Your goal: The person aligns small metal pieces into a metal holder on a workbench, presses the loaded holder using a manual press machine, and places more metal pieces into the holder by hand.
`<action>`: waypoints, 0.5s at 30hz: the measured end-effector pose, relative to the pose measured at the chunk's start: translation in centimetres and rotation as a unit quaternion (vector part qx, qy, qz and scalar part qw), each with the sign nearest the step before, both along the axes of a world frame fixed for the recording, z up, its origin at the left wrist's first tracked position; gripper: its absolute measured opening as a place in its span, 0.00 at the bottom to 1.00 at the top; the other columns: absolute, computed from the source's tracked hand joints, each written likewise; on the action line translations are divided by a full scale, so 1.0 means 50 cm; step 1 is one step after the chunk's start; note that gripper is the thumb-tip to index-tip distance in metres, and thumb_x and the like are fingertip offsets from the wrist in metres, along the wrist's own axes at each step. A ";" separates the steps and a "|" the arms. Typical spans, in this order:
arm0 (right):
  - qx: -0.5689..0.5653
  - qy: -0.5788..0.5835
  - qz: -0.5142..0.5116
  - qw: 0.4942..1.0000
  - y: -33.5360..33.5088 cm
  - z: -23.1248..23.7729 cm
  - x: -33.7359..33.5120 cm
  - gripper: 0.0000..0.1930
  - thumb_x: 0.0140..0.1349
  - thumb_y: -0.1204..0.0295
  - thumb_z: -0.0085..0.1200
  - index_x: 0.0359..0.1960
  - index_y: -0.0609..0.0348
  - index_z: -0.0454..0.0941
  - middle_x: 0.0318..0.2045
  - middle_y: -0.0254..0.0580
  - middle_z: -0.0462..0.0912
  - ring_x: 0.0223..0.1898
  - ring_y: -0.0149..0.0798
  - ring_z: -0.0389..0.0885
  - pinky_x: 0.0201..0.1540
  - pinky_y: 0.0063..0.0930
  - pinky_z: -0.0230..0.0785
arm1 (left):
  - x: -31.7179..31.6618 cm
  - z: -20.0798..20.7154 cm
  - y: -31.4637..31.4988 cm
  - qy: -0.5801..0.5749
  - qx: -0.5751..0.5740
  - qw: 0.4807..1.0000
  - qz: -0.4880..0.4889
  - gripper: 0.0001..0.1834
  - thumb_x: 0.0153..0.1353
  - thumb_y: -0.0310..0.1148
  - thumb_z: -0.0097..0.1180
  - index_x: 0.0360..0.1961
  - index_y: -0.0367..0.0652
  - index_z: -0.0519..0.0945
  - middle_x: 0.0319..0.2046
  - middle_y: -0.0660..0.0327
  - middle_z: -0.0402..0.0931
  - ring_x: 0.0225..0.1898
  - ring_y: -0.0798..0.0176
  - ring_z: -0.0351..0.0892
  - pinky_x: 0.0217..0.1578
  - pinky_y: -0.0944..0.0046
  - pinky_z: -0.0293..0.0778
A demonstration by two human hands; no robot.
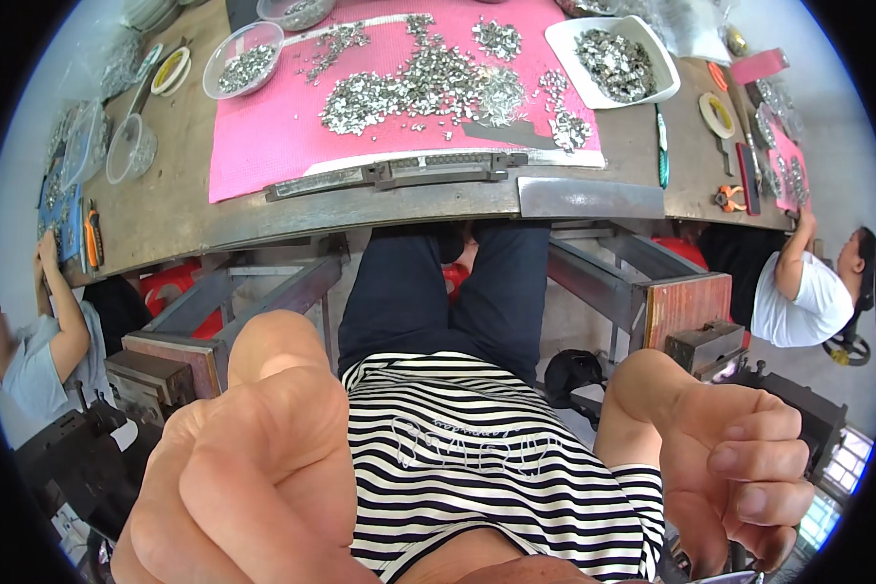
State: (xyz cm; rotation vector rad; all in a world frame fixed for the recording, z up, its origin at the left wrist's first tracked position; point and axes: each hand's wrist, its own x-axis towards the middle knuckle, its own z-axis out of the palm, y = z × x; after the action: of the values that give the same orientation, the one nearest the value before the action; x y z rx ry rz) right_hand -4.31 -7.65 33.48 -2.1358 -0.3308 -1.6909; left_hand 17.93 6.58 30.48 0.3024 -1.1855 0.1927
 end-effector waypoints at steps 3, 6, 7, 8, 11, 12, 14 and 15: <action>-0.003 0.035 0.024 0.999 -0.007 0.002 -0.028 0.26 0.77 0.57 0.47 0.72 0.47 0.56 0.41 0.41 0.68 0.31 0.43 0.75 0.33 0.37 0.75 | 0.002 -0.001 -0.017 0.017 0.001 1.000 -0.006 0.10 0.59 0.25 0.70 0.38 0.52 0.84 0.33 0.75 0.75 0.38 0.77 0.75 0.48 0.76 0.72; 0.036 -0.015 -0.077 0.996 -0.014 -0.033 -0.010 0.27 0.69 0.49 0.55 0.64 0.48 0.69 0.39 0.34 0.75 0.31 0.33 0.74 0.31 0.29 0.67 | -0.002 -0.005 -0.036 0.033 0.037 0.999 -0.019 0.12 0.60 0.25 0.70 0.42 0.52 0.83 0.33 0.75 0.75 0.37 0.77 0.74 0.47 0.76 0.72; 0.051 -0.083 -0.071 0.993 -0.022 -0.050 0.024 0.23 0.67 0.58 0.62 0.57 0.53 0.71 0.36 0.37 0.78 0.29 0.34 0.77 0.26 0.33 0.73 | -0.005 -0.004 -0.039 0.038 0.050 0.998 -0.022 0.13 0.60 0.25 0.70 0.43 0.53 0.83 0.32 0.75 0.75 0.37 0.77 0.74 0.47 0.76 0.73; 0.067 -0.076 -0.030 0.994 -0.039 -0.067 0.026 0.22 0.67 0.60 0.61 0.57 0.54 0.69 0.37 0.41 0.78 0.28 0.38 0.77 0.25 0.35 0.73 | -0.009 -0.003 -0.041 0.044 0.062 0.997 -0.025 0.13 0.60 0.26 0.70 0.45 0.53 0.83 0.32 0.75 0.75 0.37 0.77 0.74 0.46 0.76 0.73; 0.177 0.060 -0.178 0.966 -0.084 -0.130 0.022 0.11 0.62 0.84 0.58 0.46 0.61 0.81 0.37 0.48 0.83 0.30 0.45 0.80 0.32 0.36 0.76 | -0.019 -0.007 -0.056 0.060 0.093 0.993 -0.042 0.16 0.61 0.26 0.69 0.49 0.53 0.82 0.32 0.76 0.75 0.36 0.76 0.73 0.45 0.76 0.73; 0.146 0.114 -0.289 0.939 -0.129 -0.181 0.019 0.12 0.61 0.87 0.58 0.44 0.62 0.83 0.37 0.46 0.83 0.31 0.40 0.80 0.36 0.31 0.75 | -0.029 0.007 -0.060 0.088 0.152 0.984 -0.028 0.16 0.62 0.28 0.68 0.50 0.53 0.82 0.31 0.75 0.75 0.34 0.76 0.73 0.44 0.74 0.73; 0.194 0.217 -0.309 0.905 -0.196 -0.258 0.041 0.11 0.61 0.85 0.62 0.45 0.65 0.83 0.35 0.42 0.83 0.31 0.31 0.79 0.36 0.23 0.72 | -0.020 -0.002 -0.070 0.071 0.145 0.983 -0.090 0.14 0.63 0.29 0.67 0.50 0.54 0.82 0.31 0.75 0.75 0.34 0.76 0.73 0.44 0.72 0.74; 0.240 0.249 -0.300 0.889 -0.218 -0.305 0.043 0.09 0.61 0.85 0.62 0.43 0.65 0.83 0.34 0.41 0.82 0.30 0.30 0.79 0.34 0.23 0.72 | -0.019 0.003 -0.070 0.064 0.139 0.984 -0.092 0.16 0.61 0.26 0.68 0.48 0.55 0.82 0.31 0.75 0.75 0.35 0.77 0.74 0.44 0.74 0.74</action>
State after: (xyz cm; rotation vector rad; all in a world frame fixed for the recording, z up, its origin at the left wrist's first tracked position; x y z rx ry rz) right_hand -2.15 -18.57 18.24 -2.2746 0.8859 -1.2092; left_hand 17.01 3.06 30.62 0.4405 -1.1056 -0.1530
